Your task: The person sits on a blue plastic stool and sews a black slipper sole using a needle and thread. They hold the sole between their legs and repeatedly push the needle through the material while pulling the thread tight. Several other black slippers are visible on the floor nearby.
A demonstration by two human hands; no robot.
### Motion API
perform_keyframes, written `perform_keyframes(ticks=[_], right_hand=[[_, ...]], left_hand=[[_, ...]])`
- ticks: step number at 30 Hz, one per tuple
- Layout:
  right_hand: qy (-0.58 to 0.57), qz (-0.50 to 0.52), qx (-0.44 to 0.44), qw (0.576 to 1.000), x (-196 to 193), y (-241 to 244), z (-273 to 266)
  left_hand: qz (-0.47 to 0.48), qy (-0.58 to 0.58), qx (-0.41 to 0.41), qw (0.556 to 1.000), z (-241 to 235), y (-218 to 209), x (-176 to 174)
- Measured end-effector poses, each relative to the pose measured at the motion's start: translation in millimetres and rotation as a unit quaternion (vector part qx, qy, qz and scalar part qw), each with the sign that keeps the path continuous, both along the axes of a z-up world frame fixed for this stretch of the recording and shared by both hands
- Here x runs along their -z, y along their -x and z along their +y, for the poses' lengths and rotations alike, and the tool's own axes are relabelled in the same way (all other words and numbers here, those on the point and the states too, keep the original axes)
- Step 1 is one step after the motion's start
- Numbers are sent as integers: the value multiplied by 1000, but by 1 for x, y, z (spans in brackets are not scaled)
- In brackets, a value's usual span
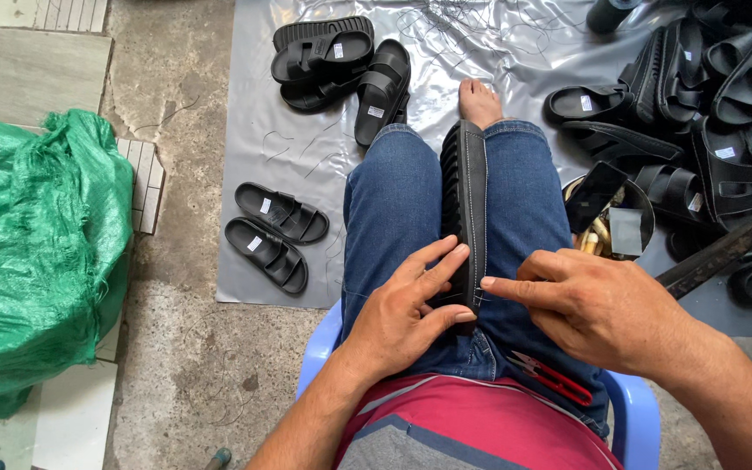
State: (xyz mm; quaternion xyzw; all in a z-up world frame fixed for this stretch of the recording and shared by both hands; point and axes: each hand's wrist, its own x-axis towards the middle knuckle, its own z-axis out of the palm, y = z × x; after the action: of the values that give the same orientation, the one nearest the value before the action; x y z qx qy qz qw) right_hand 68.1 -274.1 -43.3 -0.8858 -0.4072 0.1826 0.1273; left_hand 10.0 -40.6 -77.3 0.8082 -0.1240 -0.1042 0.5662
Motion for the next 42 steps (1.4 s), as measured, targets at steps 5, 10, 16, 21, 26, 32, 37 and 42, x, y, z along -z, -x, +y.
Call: perform_keyframes(ticks=[5, 10, 16, 21, 26, 32, 37, 42], right_hand=[[62, -76, 6, 995, -15, 16, 13], [113, -185, 28, 976, -19, 34, 25], [-116, -109, 73, 985, 11, 20, 9], [-210, -48, 60, 975, 27, 14, 4], [-242, -40, 48, 968, 27, 9, 10], [-244, -79, 41, 966, 26, 9, 16], [-207, -123, 73, 968, 21, 14, 25], [-204, -147, 73, 965, 24, 21, 22]], left_hand=[[1, -10, -4, 1000, -4, 2, 4], [-98, -52, -43, 993, -12, 2, 24], [-32, -26, -55, 998, -8, -2, 20], [15, 36, -51, 998, -3, -4, 16], [35, 83, -52, 995, -1, -8, 18], [51, 78, -55, 994, -2, -9, 18], [-16, 20, -60, 998, -8, -7, 18], [-29, 12, -90, 995, -13, 1, 15]])
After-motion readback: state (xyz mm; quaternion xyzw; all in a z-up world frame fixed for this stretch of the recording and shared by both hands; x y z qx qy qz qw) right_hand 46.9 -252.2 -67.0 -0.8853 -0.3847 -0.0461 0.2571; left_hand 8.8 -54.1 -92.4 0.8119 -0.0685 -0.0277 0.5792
